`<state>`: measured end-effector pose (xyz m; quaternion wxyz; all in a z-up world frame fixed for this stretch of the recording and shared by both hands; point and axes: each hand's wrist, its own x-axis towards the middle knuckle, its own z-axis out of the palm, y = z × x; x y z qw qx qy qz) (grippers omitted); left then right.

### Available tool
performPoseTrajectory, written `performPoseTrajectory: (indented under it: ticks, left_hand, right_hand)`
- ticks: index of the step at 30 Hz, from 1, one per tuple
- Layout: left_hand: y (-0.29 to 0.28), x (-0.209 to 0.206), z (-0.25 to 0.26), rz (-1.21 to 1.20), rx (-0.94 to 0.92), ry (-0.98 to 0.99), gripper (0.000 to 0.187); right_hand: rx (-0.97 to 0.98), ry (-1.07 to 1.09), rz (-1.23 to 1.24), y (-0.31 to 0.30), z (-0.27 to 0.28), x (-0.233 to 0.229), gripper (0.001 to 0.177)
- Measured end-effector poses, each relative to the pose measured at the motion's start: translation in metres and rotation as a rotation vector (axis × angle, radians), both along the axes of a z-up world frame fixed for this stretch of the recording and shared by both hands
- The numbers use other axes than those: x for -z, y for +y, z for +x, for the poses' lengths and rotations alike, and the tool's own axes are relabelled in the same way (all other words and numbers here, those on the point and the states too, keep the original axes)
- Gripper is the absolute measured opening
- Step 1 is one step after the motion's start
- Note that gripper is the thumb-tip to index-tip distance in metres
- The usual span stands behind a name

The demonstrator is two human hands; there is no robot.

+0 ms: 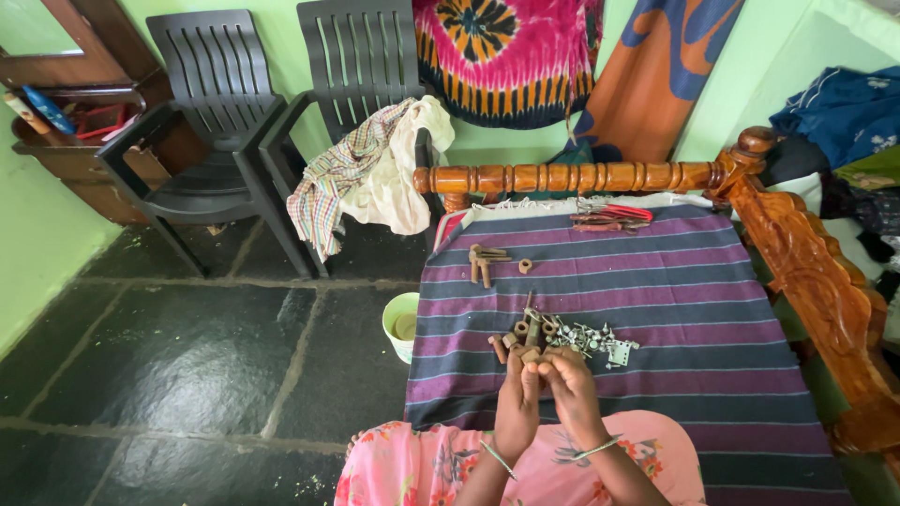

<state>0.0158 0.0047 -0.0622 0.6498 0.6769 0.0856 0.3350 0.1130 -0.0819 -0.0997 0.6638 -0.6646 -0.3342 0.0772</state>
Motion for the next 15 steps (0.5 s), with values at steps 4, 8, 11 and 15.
performPoseTrajectory:
  ticks: [4,8,11,15]
  left_hand:
    - [-0.006,-0.022,-0.008,0.213,-0.081,-0.045,0.037]
    - [-0.005,-0.015,-0.008,0.305,-0.127,-0.013,0.036]
    - [-0.003,0.009,0.0,0.098,-0.039,-0.056,0.037]
    - [0.005,0.061,0.016,-0.419,0.123,-0.057,0.043]
  right_hand:
    - [-0.124,0.413,0.152,-0.001,0.006,0.011,0.034]
    - [-0.192,0.545,0.229,-0.004,0.0,-0.003,0.036]
    - [-0.129,0.415,0.173,-0.004,-0.006,-0.012,0.033]
    - [0.0,-0.07,-0.029,-0.004,-0.015,-0.023,0.017]
